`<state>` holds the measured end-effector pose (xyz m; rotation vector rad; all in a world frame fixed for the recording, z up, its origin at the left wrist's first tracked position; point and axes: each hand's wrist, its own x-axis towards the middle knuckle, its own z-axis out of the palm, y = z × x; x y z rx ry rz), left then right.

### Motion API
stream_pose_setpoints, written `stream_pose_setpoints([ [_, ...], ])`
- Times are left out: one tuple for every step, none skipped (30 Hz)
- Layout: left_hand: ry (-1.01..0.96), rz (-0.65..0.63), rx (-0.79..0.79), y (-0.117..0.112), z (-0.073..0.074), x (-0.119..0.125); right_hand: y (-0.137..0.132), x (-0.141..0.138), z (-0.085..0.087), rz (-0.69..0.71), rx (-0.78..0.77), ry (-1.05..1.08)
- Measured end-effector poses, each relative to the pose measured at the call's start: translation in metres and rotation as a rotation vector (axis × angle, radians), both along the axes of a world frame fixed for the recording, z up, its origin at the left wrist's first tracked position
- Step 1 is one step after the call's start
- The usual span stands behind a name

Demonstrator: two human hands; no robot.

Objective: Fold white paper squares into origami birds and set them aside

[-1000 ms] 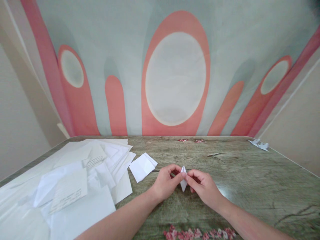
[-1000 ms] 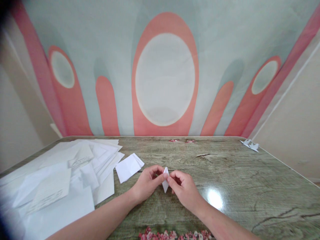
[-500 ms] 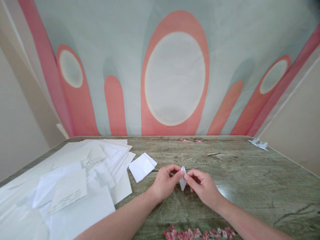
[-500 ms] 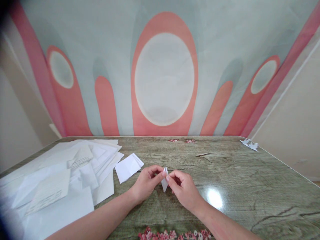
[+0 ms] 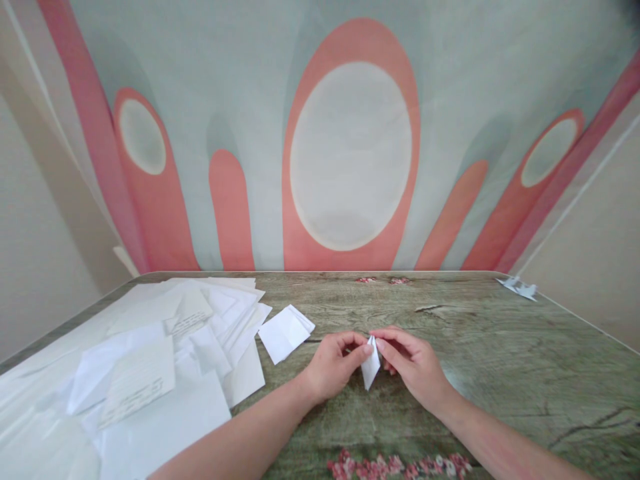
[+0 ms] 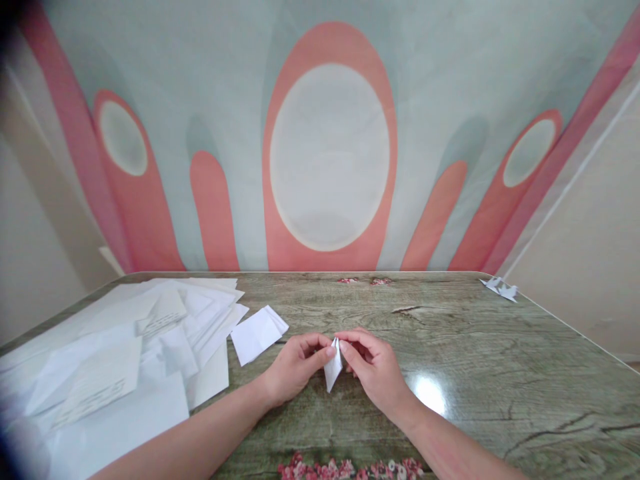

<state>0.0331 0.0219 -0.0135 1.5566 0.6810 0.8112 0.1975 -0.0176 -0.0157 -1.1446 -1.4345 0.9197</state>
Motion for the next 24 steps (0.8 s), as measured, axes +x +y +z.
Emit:
stream_pose_setpoints([
  [0.000, 0.000, -0.003, 0.0001, 0.0004, 0.0001, -0.0001, -0.0001, 0.0001, 0.003, -0.002, 0.004],
  [0.002, 0.000, -0.005, 0.0001, 0.0009, 0.0002, -0.0003, -0.0002, 0.0003, 0.003, -0.005, 0.008],
  [0.002, 0.000, -0.008, 0.0000, 0.0014, 0.0002, -0.0004, -0.0003, 0.0007, 0.002, -0.011, 0.012],
  [0.002, 0.000, -0.011, -0.0002, 0.0020, 0.0002, -0.0007, -0.0004, 0.0011, 0.000, -0.015, 0.014],
  [0.000, -0.004, -0.014, -0.0005, 0.0025, 0.0002, -0.0009, -0.0004, 0.0014, -0.001, -0.019, 0.014],
  [-0.003, -0.008, -0.018, -0.0009, 0.0031, 0.0001, -0.0011, -0.0004, 0.0016, -0.001, -0.019, 0.013],
  [-0.007, -0.012, -0.023, -0.0013, 0.0035, 0.0000, -0.0012, -0.0004, 0.0016, 0.003, -0.017, 0.011],
  [-0.012, -0.014, -0.029, -0.0017, 0.0038, -0.0002, -0.0013, -0.0003, 0.0014, 0.009, -0.013, 0.009],
  [-0.016, -0.014, -0.033, -0.0019, 0.0038, -0.0004, -0.0012, -0.0001, 0.0010, 0.017, -0.004, 0.006],
  [-0.018, -0.012, -0.037, -0.0020, 0.0035, -0.0005, -0.0010, 0.0001, 0.0004, 0.024, 0.010, 0.003],
  [-0.019, -0.008, -0.039, -0.0019, 0.0030, -0.0006, -0.0007, 0.0004, -0.0003, 0.030, 0.027, -0.002],
  [-0.018, -0.004, -0.041, -0.0016, 0.0023, -0.0007, -0.0003, 0.0007, -0.0010, 0.035, 0.049, -0.009],
  [-0.016, 0.000, -0.044, -0.0012, 0.0015, -0.0007, 0.0000, 0.0009, -0.0016, 0.037, 0.073, -0.020],
  [-0.016, 0.004, -0.047, -0.0008, 0.0007, -0.0006, 0.0003, 0.0011, -0.0021, 0.037, 0.096, -0.034],
  [-0.016, 0.009, -0.052, -0.0004, 0.0001, -0.0004, 0.0005, 0.0012, -0.0025, 0.034, 0.116, -0.051],
  [-0.019, 0.013, -0.058, -0.0001, -0.0004, -0.0001, 0.0005, 0.0013, -0.0027, 0.029, 0.132, -0.068],
  [-0.025, 0.018, -0.065, 0.0002, -0.0007, 0.0001, 0.0004, 0.0013, -0.0027, 0.022, 0.144, -0.085],
  [-0.031, 0.020, -0.072, 0.0004, -0.0008, 0.0004, 0.0002, 0.0013, -0.0025, 0.016, 0.154, -0.102],
  [-0.038, 0.022, -0.077, 0.0004, -0.0007, 0.0006, -0.0002, 0.0012, -0.0022, 0.011, 0.162, -0.118],
  [-0.045, 0.021, -0.081, 0.0003, -0.0005, 0.0008, -0.0005, 0.0012, -0.0017, 0.010, 0.171, -0.133],
  [-0.050, 0.020, -0.085, 0.0001, -0.0002, 0.0009, -0.0008, 0.0012, -0.0011, 0.012, 0.181, -0.149],
  [-0.054, 0.021, -0.086, -0.0001, 0.0000, 0.0009, -0.0011, 0.0012, -0.0006, 0.018, 0.191, -0.166],
  [-0.056, 0.021, -0.086, -0.0004, 0.0002, 0.0009, -0.0013, 0.0013, -0.0001, 0.026, 0.201, -0.182],
  [-0.057, 0.021, -0.087, -0.0006, 0.0004, 0.0009, -0.0014, 0.0014, 0.0003, 0.033, 0.209, -0.195],
])
